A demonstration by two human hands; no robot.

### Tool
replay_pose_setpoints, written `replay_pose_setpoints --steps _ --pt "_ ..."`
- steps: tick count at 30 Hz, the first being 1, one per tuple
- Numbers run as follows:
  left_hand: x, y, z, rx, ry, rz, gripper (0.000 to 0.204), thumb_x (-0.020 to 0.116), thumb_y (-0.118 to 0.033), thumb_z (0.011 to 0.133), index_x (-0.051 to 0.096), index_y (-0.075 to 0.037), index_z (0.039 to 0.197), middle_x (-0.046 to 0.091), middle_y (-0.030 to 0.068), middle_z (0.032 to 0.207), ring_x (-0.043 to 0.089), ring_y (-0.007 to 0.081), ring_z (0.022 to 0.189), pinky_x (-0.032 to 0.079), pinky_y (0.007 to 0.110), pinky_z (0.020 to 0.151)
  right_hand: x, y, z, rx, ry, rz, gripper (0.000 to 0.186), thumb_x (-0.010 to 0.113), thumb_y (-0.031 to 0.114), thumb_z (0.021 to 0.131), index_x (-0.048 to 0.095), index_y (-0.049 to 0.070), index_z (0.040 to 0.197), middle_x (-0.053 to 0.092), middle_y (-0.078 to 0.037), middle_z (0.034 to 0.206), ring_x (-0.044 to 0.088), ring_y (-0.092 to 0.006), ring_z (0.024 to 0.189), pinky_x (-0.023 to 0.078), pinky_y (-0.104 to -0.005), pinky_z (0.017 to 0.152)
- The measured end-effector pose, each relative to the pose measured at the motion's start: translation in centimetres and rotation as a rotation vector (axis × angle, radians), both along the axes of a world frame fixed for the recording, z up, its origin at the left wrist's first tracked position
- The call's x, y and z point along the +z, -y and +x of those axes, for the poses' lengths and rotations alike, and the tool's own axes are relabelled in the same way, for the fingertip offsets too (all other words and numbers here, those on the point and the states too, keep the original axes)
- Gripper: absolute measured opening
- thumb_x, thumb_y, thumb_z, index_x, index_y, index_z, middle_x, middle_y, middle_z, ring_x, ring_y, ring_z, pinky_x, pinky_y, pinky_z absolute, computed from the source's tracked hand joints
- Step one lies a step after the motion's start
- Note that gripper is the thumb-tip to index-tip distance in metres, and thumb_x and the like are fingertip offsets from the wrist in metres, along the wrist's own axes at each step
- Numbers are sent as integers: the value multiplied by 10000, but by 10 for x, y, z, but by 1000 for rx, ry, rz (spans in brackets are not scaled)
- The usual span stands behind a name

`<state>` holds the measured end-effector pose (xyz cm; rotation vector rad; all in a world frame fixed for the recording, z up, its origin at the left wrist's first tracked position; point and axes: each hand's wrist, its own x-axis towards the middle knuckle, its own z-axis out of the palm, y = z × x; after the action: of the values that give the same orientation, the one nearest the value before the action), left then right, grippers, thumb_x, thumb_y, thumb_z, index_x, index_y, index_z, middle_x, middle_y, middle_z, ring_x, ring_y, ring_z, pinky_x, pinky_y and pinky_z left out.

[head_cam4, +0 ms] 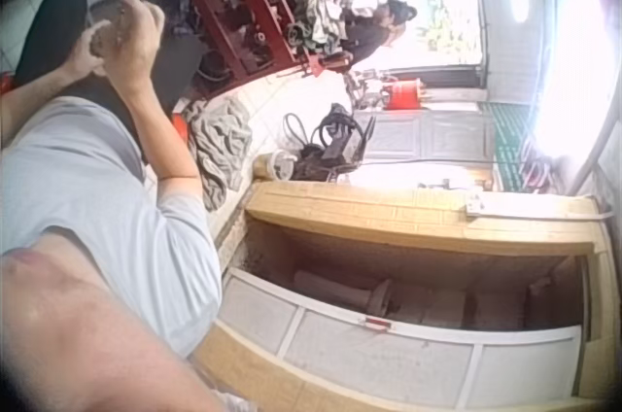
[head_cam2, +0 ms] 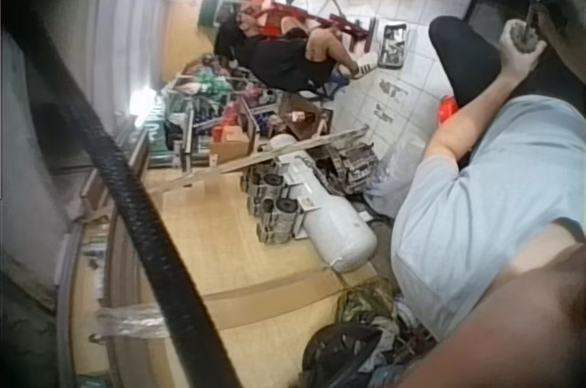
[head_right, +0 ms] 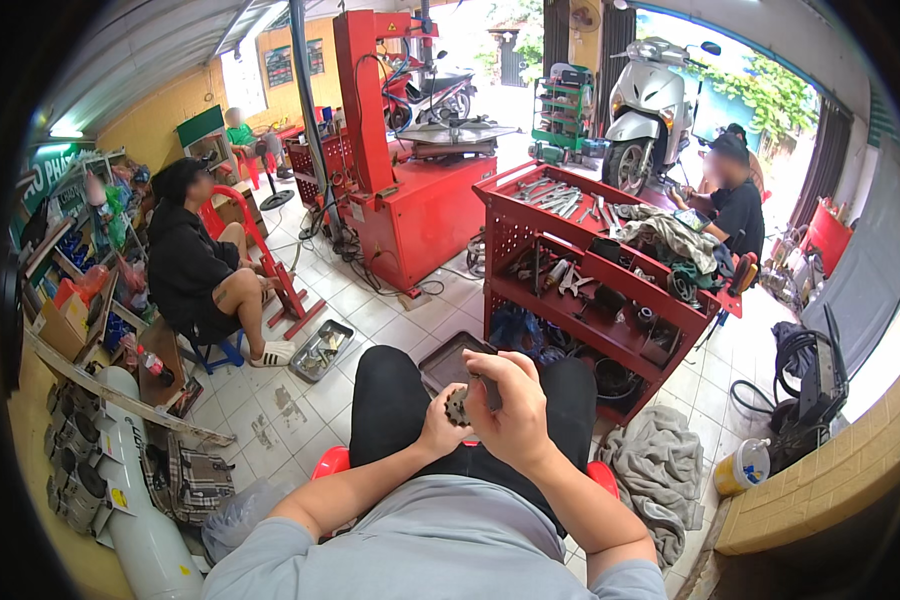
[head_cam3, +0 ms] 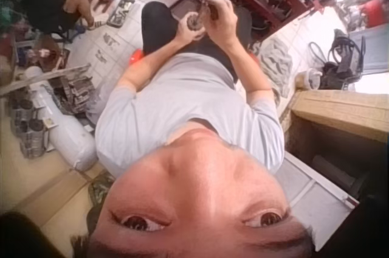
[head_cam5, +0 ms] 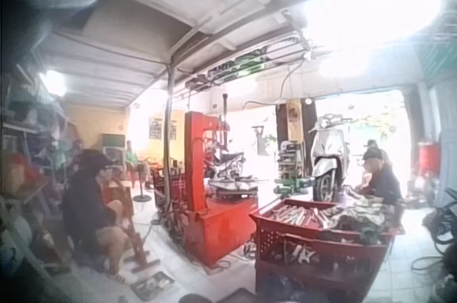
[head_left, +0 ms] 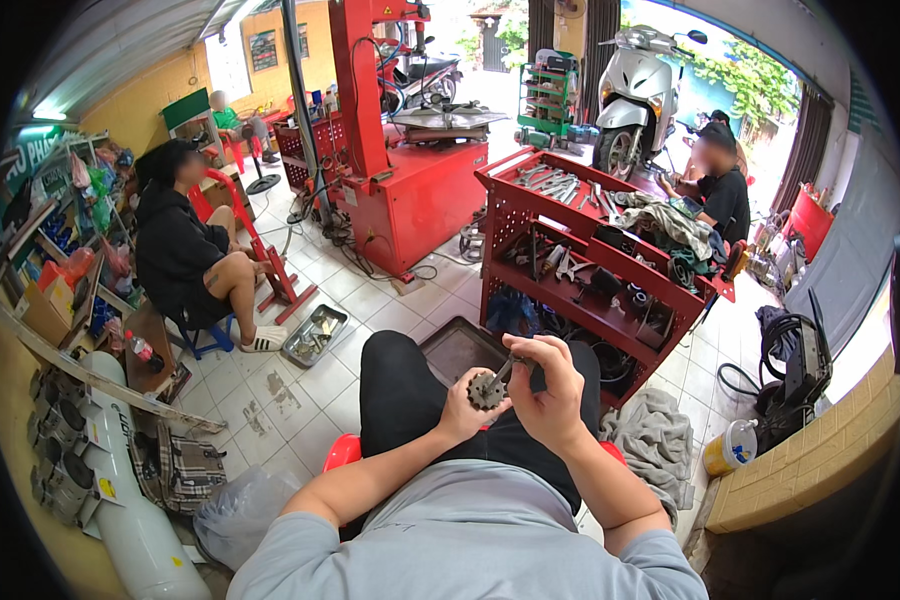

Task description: The person sits on a stool in a workshop and manipulates a small metal gear-like component. They use a small tool to adjust or clean the part, repeatedly rotating it and inspecting it closely. The person places the part into a metal tray and then picks it up again to continue working.

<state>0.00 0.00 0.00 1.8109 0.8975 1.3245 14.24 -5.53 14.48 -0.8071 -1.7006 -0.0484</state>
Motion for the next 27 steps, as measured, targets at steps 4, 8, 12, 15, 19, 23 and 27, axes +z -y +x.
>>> replay_pose_setpoints --steps 4,8,12,15,19,23,27 --pt "0 0 0 4 7 6 541 905 -257 726 591 -34 1106 696 86 898 675 171 814 554 332 795 1 4 -4 -103 40 15 275 730 -42 790 679 48 1045 727 -102 1025 665 -238 888 497 -349 868" --pt "8 4 2 35 -18 -3 532 901 -251 727 591 -32 1100 692 86 893 669 166 807 553 335 786 4 -1 -1 -116 71 106 278 732 -59 769 685 40 1025 718 -96 976 642 -228 831 508 -329 814" --pt "4 1 1 2 1 -15 533 902 -254 726 591 -33 1098 692 87 894 669 167 808 555 336 788 3 -2 -4 -90 2 68 307 803 -27 732 702 55 1010 702 -80 929 635 -230 819 505 -317 787" --pt "0 -1 0 -8 22 -13 533 904 -256 725 592 -34 1096 692 83 897 667 163 807 555 332 791 6 0 -4 -86 38 83 314 805 -24 735 703 51 1023 707 -83 936 640 -232 824 499 -319 795" --pt "4 3 1 -5 23 -1 527 904 -246 724 594 -36 1094 689 78 898 663 159 805 555 330 794 1 3 -1 -114 74 56 300 774 -32 764 691 35 1044 722 -100 975 661 -239 844 483 -335 839" --pt "2 2 1 -17 2 -19 522 904 -244 725 596 -39 1094 691 79 901 666 161 810 555 331 797 2 -2 -1 -73 45 100 296 795 12 748 699 69 1022 702 -55 988 647 -221 915 450 -364 839" --pt "-2 -1 1 -6 10 -10 528 904 -242 725 597 -37 1102 691 79 911 667 163 817 554 330 792 4 -3 -4 -56 21 86 292 800 12 748 695 65 1015 693 -61 957 643 -229 909 454 -360 838"
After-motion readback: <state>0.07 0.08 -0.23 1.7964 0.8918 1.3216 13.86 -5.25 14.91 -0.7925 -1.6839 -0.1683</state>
